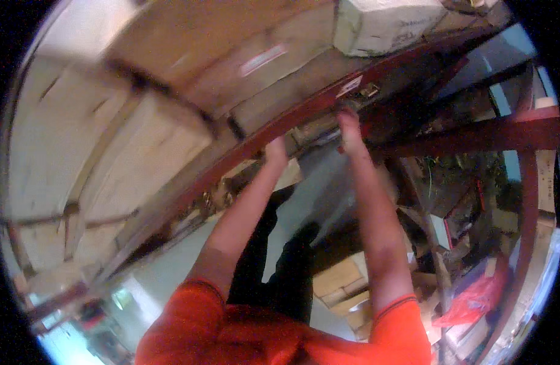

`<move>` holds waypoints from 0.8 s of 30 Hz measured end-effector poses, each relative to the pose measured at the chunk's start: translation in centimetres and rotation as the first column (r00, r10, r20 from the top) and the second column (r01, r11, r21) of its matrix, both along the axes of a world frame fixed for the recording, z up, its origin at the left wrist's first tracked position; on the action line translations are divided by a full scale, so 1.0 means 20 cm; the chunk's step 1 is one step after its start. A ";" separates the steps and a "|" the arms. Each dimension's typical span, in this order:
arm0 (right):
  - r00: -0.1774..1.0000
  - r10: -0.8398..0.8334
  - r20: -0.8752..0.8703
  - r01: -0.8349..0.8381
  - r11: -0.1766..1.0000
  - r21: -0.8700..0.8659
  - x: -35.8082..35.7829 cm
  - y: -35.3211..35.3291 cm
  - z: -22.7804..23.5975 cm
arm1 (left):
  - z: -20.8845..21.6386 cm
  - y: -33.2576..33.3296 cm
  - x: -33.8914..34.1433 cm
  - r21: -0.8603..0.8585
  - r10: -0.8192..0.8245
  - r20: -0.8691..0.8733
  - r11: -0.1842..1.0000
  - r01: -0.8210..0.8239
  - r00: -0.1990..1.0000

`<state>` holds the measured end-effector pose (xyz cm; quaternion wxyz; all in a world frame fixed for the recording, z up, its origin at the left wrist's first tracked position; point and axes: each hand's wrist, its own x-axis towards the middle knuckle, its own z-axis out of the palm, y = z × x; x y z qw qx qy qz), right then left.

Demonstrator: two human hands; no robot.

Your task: The person measures a small brass fitting with a caliper, then walks through a storage area to retrieve a box of similar fittings from a shelf. They return to a workbench, open the box, and write on a cardboard box and a piece of paper using a pen.

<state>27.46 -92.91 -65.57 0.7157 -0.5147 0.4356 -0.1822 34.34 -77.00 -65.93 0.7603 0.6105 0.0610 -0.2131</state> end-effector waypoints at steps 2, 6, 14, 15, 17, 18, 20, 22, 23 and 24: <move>0.996 0.052 -0.071 -0.056 0.997 -0.054 0.02 0.00 0.03 | 0.13 0.18 -0.20 0.077 -0.078 -0.110 0.993 0.087 0.991; 0.985 0.140 -0.099 -0.156 0.972 -0.176 -0.06 -0.06 -0.14 | -0.08 0.90 -0.81 0.188 -0.621 -0.214 0.731 0.656 0.754; 0.562 0.551 -0.617 -0.826 0.333 -0.455 -1.79 1.41 -0.73 | 0.13 1.89 -1.35 0.664 -0.866 -0.425 -0.102 0.740 0.262; 0.495 0.553 -0.670 -0.863 0.221 -0.455 -1.89 1.61 -0.54 | 0.17 1.90 -1.34 0.711 -0.865 -0.310 0.064 0.700 0.394; 0.523 0.781 -0.343 -0.833 0.553 -0.011 -1.84 1.61 -0.46 | 0.12 1.93 -1.27 0.763 -0.817 -0.214 0.202 0.614 0.535; 0.421 0.810 -0.408 -0.897 0.439 -0.053 -1.89 1.67 -0.35 | 0.06 1.99 -1.33 0.772 -0.780 -0.255 0.191 0.607 0.571; 0.342 0.775 -0.532 -0.938 0.311 -0.151 -1.98 1.79 -0.23 | 0.15 2.05 -1.22 0.708 -0.788 -0.293 0.201 0.677 0.541; 0.372 0.692 -0.619 -0.928 0.251 -0.277 -2.05 1.93 -0.24 | 0.29 2.20 -1.20 0.656 -0.668 -0.176 0.468 0.592 0.723; 0.397 0.742 -0.540 -0.917 0.291 -0.274 -2.06 2.01 -0.18 | 0.33 2.28 -1.22 0.616 -0.592 -0.128 0.582 0.531 0.796; 0.418 0.785 -0.457 -0.906 0.328 -0.267 -2.03 2.08 -0.11 | 0.28 2.43 -1.27 0.542 -0.515 -0.114 0.685 0.488 0.849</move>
